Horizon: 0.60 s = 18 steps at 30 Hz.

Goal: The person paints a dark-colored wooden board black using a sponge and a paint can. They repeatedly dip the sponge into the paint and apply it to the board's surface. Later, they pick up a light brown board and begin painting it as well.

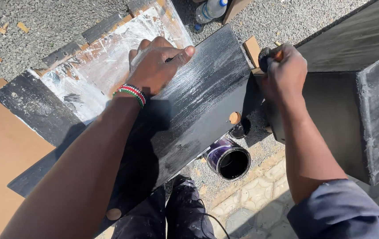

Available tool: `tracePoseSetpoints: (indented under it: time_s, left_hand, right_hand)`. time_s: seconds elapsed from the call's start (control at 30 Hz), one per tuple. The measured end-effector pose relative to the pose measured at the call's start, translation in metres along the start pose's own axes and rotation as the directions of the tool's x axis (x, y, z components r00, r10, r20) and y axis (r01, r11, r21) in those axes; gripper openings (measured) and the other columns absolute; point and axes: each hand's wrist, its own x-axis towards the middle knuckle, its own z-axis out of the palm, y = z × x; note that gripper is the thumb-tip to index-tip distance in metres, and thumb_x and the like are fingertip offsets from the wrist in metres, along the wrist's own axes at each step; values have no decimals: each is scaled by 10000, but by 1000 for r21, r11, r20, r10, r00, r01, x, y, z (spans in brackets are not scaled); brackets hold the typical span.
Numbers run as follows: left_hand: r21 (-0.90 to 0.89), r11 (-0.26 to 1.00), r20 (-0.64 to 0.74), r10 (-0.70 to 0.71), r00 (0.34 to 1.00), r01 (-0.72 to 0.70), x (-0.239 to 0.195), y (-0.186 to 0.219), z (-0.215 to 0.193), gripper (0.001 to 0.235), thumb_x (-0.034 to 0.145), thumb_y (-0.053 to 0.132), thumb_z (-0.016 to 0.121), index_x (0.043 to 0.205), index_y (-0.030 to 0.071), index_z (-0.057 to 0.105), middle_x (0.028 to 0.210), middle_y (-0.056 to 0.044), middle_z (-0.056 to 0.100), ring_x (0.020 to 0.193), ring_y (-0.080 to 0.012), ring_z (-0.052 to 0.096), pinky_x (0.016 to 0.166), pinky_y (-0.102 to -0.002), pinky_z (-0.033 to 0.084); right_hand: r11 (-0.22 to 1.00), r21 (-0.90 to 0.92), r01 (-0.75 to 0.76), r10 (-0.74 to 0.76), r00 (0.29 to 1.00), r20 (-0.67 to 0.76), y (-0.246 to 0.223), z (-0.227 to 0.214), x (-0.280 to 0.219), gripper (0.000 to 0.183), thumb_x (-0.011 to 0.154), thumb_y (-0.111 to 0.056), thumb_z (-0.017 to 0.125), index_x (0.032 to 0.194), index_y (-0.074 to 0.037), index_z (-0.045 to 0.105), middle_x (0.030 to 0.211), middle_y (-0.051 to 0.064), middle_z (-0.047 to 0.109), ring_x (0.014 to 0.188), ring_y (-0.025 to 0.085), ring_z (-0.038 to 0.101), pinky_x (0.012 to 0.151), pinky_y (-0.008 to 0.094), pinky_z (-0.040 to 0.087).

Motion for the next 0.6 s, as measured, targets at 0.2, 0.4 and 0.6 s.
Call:
tracePoseSetpoints:
  time_s: [0.2,0.4,0.6]
  left_hand:
    - [4,999,-100,-35,994,35,8,3,7,848,1003,940,348,882,264,846,1231,104,645,1317,-227,484,1154,-493,256]
    - [180,974,-12,-136,991,136,18,11,18,885,1063,939,209,825,156,545,1470,-110,530,1584,-422,384,1261,-677,239]
    - [-5,887,-462,407,788,-462,-138,50,112,518,1302,480,625,1657,107,674,1612,-123,670,1507,-358,693,1229,-552,599]
  right_hand:
    - [995,62,-83,68,973,222,-140,45,-158,275,1108,-222,783,1176,-115,538,934,170,728,826,481,735,702,675,528]
    - [748,588,306,-530,809,255,-259,91,-390,236,893,-153,748,915,-182,515,799,4,638,675,333,667,556,504,454]
    - [662,731,-163,-126,938,323,-72,-5,-398,360,1156,-467,669,1043,-125,668,825,-22,584,721,113,531,620,352,459]
